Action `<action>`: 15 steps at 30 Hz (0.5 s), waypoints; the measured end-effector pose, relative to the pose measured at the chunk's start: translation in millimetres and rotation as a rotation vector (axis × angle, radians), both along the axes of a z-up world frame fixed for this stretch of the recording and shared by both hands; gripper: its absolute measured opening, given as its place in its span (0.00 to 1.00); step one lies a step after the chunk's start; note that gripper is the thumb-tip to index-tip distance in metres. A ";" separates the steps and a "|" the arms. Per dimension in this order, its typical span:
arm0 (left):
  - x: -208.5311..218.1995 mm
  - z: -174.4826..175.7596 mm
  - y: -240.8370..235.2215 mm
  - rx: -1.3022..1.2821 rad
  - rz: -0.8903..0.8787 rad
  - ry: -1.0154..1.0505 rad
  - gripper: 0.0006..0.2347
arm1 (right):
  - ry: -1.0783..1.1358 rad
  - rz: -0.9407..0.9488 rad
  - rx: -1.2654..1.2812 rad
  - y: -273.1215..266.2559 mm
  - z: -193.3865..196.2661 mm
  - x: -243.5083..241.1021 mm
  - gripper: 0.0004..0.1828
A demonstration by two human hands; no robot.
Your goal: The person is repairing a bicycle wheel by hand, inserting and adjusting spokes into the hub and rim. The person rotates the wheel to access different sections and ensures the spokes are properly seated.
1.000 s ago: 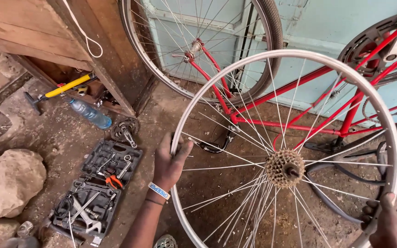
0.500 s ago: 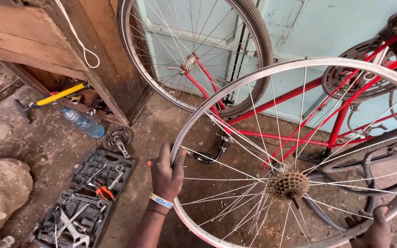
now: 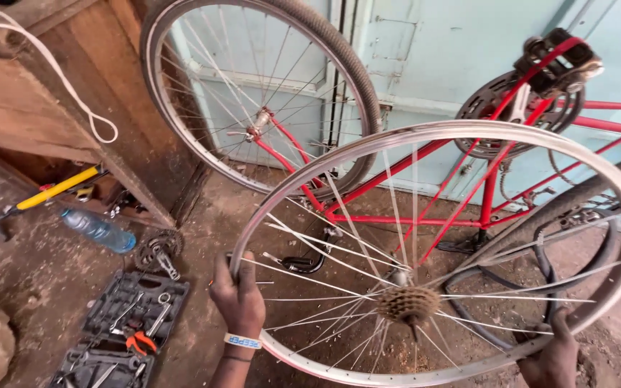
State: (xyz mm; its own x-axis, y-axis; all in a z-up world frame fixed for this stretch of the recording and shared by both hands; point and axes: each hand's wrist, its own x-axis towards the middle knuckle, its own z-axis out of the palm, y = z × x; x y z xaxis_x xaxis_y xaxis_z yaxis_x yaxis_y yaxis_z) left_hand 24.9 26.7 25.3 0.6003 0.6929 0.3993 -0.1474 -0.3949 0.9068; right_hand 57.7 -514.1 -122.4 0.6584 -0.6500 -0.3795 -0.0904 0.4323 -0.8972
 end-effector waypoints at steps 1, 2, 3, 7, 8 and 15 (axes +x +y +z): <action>2.0 -7.7 3.8 0.002 -0.011 -0.003 0.15 | -0.003 -0.011 0.002 7.2 7.5 -2.6 0.18; 4.2 -15.2 7.5 -0.076 -0.031 -0.008 0.15 | -0.020 0.002 0.028 14.2 15.3 -5.0 0.14; 7.4 -22.5 10.7 -0.152 -0.053 -0.012 0.15 | -0.038 0.014 0.055 20.7 23.1 -7.1 0.11; 11.5 -27.9 12.8 -0.204 -0.030 -0.051 0.19 | -0.034 -0.026 0.076 36.7 43.4 -7.1 0.11; 13.8 -31.2 13.4 -0.270 0.005 -0.038 0.17 | -0.047 -0.016 0.074 36.9 43.5 -5.6 0.10; 29.0 -64.6 26.8 -0.459 0.121 0.002 0.09 | -0.147 0.070 -0.046 62.7 86.1 -16.5 0.16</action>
State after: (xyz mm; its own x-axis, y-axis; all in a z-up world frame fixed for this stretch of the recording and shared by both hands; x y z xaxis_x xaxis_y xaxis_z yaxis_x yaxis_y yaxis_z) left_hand 53.9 53.5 -39.3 0.5046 0.8627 0.0342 -0.1231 0.0326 0.9919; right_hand 41.2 -451.4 -36.4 0.7487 -0.6154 -0.2464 0.0150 0.3874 -0.9218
